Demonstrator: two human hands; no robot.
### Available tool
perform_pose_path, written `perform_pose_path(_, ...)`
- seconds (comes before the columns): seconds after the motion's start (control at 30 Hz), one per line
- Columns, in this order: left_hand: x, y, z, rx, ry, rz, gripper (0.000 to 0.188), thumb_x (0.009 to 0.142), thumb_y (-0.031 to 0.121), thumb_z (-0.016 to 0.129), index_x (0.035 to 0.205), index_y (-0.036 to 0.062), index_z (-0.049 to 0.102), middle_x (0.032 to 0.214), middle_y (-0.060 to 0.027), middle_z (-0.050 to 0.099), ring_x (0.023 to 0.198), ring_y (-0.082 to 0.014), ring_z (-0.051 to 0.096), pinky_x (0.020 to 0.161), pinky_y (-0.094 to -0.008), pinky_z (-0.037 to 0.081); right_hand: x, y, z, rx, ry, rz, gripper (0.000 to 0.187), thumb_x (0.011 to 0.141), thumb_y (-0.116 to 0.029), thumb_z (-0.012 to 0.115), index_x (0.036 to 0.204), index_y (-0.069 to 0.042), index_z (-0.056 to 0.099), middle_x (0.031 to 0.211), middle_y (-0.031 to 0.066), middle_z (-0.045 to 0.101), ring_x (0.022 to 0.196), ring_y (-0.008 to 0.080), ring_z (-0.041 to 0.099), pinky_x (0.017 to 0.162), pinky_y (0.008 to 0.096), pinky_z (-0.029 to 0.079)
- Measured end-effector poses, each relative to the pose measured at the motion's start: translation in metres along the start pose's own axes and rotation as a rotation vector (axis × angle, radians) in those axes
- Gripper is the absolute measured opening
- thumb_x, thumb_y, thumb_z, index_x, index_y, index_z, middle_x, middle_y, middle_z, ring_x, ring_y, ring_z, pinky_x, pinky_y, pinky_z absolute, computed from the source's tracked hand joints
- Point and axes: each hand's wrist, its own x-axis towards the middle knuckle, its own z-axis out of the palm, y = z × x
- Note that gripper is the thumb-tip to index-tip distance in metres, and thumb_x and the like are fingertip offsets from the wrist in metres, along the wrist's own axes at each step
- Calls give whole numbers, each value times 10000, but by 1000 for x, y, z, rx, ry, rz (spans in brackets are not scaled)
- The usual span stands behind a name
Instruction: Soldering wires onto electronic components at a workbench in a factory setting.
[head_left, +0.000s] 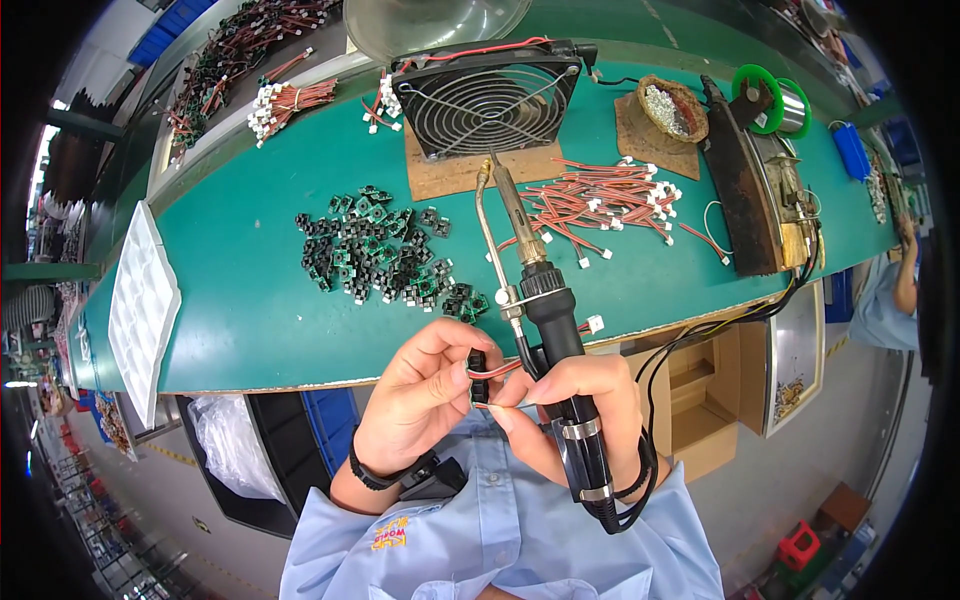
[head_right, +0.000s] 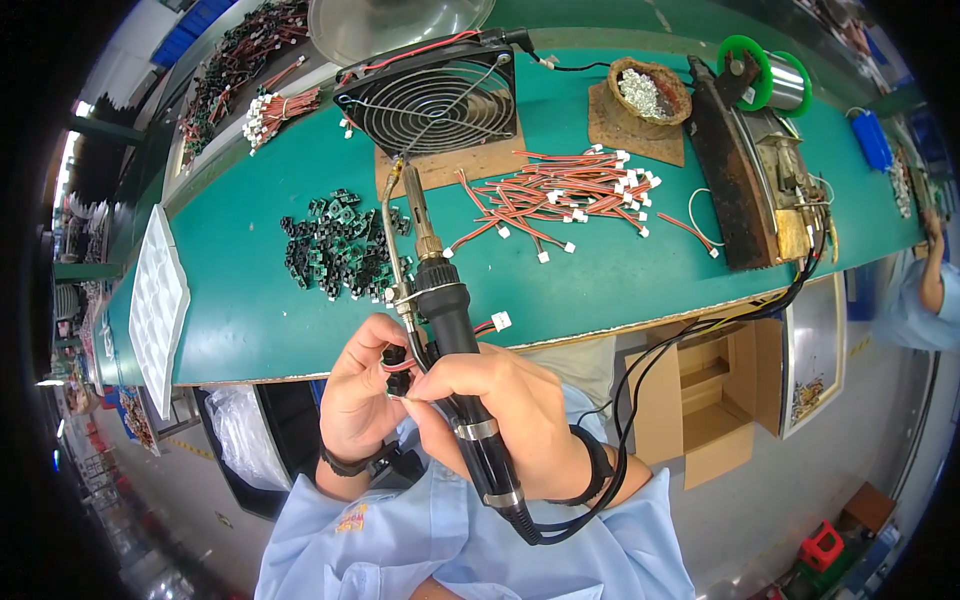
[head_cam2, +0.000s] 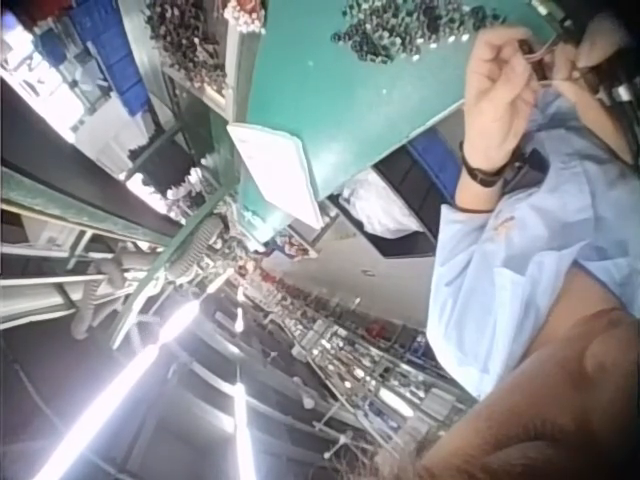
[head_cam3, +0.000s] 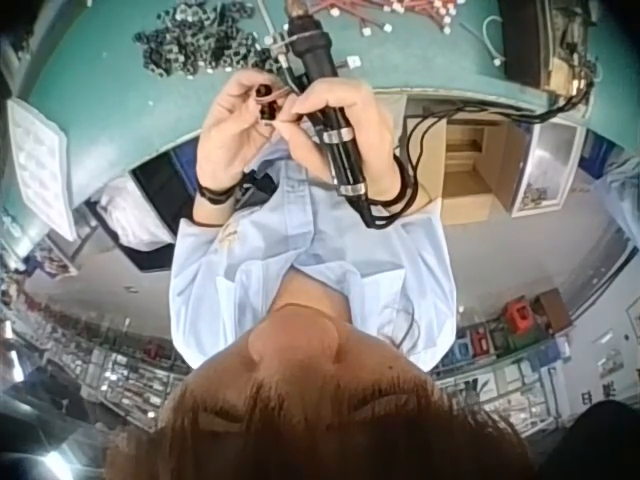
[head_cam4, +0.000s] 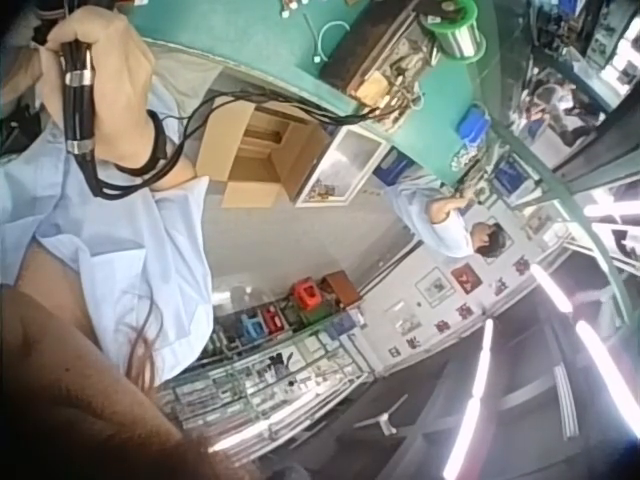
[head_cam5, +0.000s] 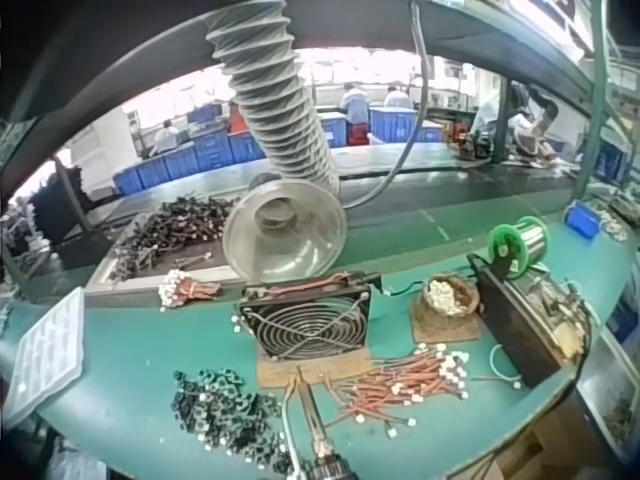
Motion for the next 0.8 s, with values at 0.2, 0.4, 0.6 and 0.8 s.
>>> perform_pose_path(0.2,-1,1,0,-4,3,-8,227,905,139,542,1099,28,504,988,-101,566,936,-180,543,816,-298,425,-1,2,1,29,11,17,423,708,31,728,978,-51,412,789,83,604,686,122,637,527,200,465)
perform_pose_path(0.4,-1,1,0,16,-6,3,224,904,136,543,1094,24,503,992,-99,566,940,-180,537,825,-300,421,-2,3,1,45,25,18,430,701,29,732,980,-56,417,794,69,602,672,107,628,519,195,454)
perform_pose_path(0.6,-1,0,1,36,12,19,221,900,136,550,1087,27,506,991,-99,564,931,-179,536,820,-298,421,0,1,-2,5,11,14,421,697,22,738,975,-62,433,798,55,603,629,88,602,509,196,440)
perform_pose_path(0.8,-2,0,1,52,12,29,214,899,136,551,1079,27,507,989,-105,564,925,-182,537,817,-298,419,0,1,-1,9,40,5,411,695,13,743,968,-67,446,799,48,604,596,78,578,503,200,434)
